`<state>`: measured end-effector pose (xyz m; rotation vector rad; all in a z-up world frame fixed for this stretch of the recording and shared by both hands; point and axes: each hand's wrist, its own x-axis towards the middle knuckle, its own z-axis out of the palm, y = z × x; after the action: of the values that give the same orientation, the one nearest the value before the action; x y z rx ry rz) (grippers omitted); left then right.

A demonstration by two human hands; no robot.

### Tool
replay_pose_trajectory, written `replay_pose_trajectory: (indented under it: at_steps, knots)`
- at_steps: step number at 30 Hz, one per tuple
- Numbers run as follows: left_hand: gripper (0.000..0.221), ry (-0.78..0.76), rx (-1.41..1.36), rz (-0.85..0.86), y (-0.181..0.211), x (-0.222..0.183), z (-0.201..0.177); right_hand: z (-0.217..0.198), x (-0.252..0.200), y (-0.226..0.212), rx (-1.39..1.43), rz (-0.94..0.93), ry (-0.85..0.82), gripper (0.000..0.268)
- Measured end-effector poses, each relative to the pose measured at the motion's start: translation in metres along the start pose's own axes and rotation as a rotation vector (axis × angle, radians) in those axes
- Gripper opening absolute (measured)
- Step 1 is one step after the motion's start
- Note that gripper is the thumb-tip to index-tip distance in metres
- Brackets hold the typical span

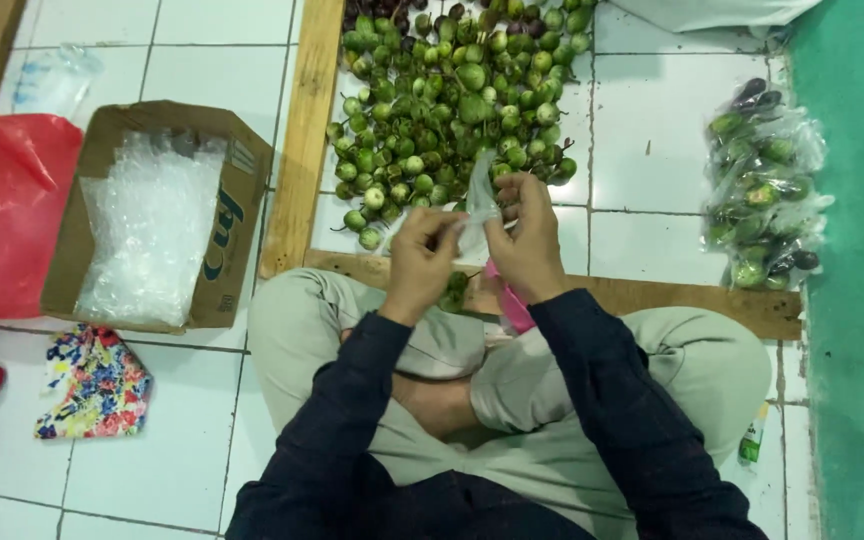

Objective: Cleaning small green vegetables by wiping them individually with a cloth

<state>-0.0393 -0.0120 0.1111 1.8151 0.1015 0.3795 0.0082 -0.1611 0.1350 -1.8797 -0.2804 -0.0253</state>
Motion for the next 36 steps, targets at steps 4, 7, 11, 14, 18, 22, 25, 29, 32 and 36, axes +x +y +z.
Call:
replay_pose_trajectory:
  at_steps: [4, 7, 11, 14, 18, 22, 25, 29, 32, 36]
  knots:
    - [0.018, 0.103, -0.046, -0.035, -0.028, 0.014, -0.027, 0.001, -0.001, 0.01, -0.021, -0.003, -0.16, 0.048]
    - [0.026, 0.191, -0.053, -0.072, -0.052, 0.019, -0.045, 0.013, -0.004, 0.023, -0.185, -0.042, -0.327, 0.051]
    - [0.022, 0.249, 0.004, -0.105, -0.068, 0.021, -0.056, 0.043, -0.014, 0.061, -0.731, -0.107, -0.679, 0.048]
    - [0.022, 0.254, 0.011, -0.129, -0.065, 0.025, -0.059, 0.055, -0.019, 0.075, -0.817, -0.109, -0.784, 0.05]
    - [0.019, 0.248, -0.04, -0.196, -0.073, 0.03, -0.052, 0.063, -0.022, 0.085, -0.947, -0.168, -0.823, 0.036]
    - [0.017, 0.246, -0.077, -0.136, -0.072, 0.034, -0.049, 0.058, -0.019, 0.071, -0.889, -0.114, -0.855, 0.041]
    - [0.016, 0.241, -0.061, -0.102, -0.069, 0.034, -0.047, 0.053, -0.014, 0.072, -0.828, -0.018, -0.851, 0.05]
    - [0.016, 0.263, -0.004, -0.074, -0.055, 0.031, -0.05, 0.033, -0.005, 0.02, -0.362, 0.132, -0.673, 0.045]
    - [0.019, 0.228, -0.021, -0.028, -0.049, 0.026, -0.044, 0.018, -0.003, -0.008, -0.104, -0.021, -0.432, 0.039]
    - [0.018, 0.104, -0.034, 0.062, -0.035, 0.019, -0.028, 0.014, 0.002, -0.004, -0.069, -0.141, -0.289, 0.033]
